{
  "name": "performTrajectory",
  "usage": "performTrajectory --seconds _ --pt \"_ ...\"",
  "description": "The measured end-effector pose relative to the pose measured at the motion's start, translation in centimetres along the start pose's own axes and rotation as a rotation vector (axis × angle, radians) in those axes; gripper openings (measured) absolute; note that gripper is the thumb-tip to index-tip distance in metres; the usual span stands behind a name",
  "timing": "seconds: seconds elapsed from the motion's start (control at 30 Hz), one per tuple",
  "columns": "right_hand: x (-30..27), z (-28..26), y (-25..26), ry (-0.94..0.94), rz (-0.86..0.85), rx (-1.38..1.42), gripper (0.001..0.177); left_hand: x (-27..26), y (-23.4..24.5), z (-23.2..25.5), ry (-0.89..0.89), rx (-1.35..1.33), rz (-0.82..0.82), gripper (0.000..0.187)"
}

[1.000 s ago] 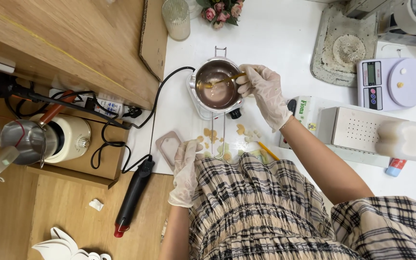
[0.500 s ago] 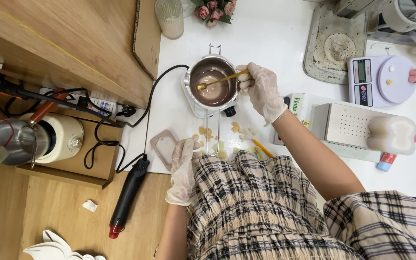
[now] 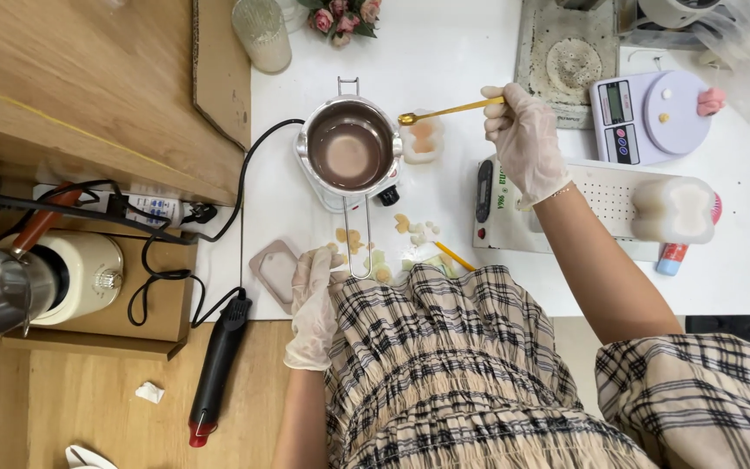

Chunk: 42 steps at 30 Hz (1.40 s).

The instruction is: Adding and stirring solid fragrance or dye bits into a pot of melted wax.

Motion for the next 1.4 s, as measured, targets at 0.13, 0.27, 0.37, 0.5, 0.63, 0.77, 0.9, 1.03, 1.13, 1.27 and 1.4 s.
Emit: performTrajectory --seconds 0.13,0.27,0.37,0.5,0.63,0.77,0.9,1.03,1.13,1.27,1.4 --pt "1.1 1.3 3.8 0.044 0.031 -0.054 0.028 0.0 -0.1 -0.2 0.004 0.002 0.011 0.037" --pt "1.1 2.5 4.4 0.128 0.041 -0.185 0.029 -0.1 0.4 -0.6 -0.012 -0.018 0.0 0.037" --pt "1.2 2.7 3.9 0.175 0.04 -0.262 0.03 -0.6 0.4 -0.2 -0.01 -0.034 0.009 0.037" --pt "1.0 2.8 1.9 0.206 -0.009 -0.316 0.033 -0.5 0.9 -0.9 -0.006 -0.023 0.028 0.036" --pt "1.2 2.7 0.8 0.211 -0.03 -0.341 0.034 -1.1 0.5 -0.1 -0.013 -0.046 0.016 0.036" --pt "1.4 2.4 0.2 0.236 -0.046 -0.339 0.035 -1.0 0.5 -0.2 0.01 -0.036 0.026 0.036" --pt "0.8 1.7 -0.6 0.26 -0.034 -0.342 0.034 -1.4 0.3 0.6 0.021 -0.02 0.023 0.036" --pt "1.1 2.1 -1.6 0.26 -0.037 -0.354 0.034 -0.9 0.4 0.1 0.027 -0.075 0.027 0.035" --pt "1.2 2.2 -2.3 0.249 -0.047 -0.353 0.033 -0.9 0.5 0.1 0.031 -0.056 0.04 0.036" --pt "0.8 1.5 -2.8 0.256 -0.051 -0.362 0.032 -1.0 0.6 0.0 0.037 -0.053 0.037 0.034" --pt "-0.8 -1.6 -3.0 0.398 -0.038 -0.31 0.034 -0.2 0.9 -1.6 0.049 -0.069 0.041 0.036"
Point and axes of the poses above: each hand's wrist, its own x-axis towards the middle knuckle, its own y-axis out of the back of the hand, z = x × y, the point moved 9 cm from there along x, towards the middle knuckle, and after that the axes turned 4 degrees about -z, right-handed, at the moved point
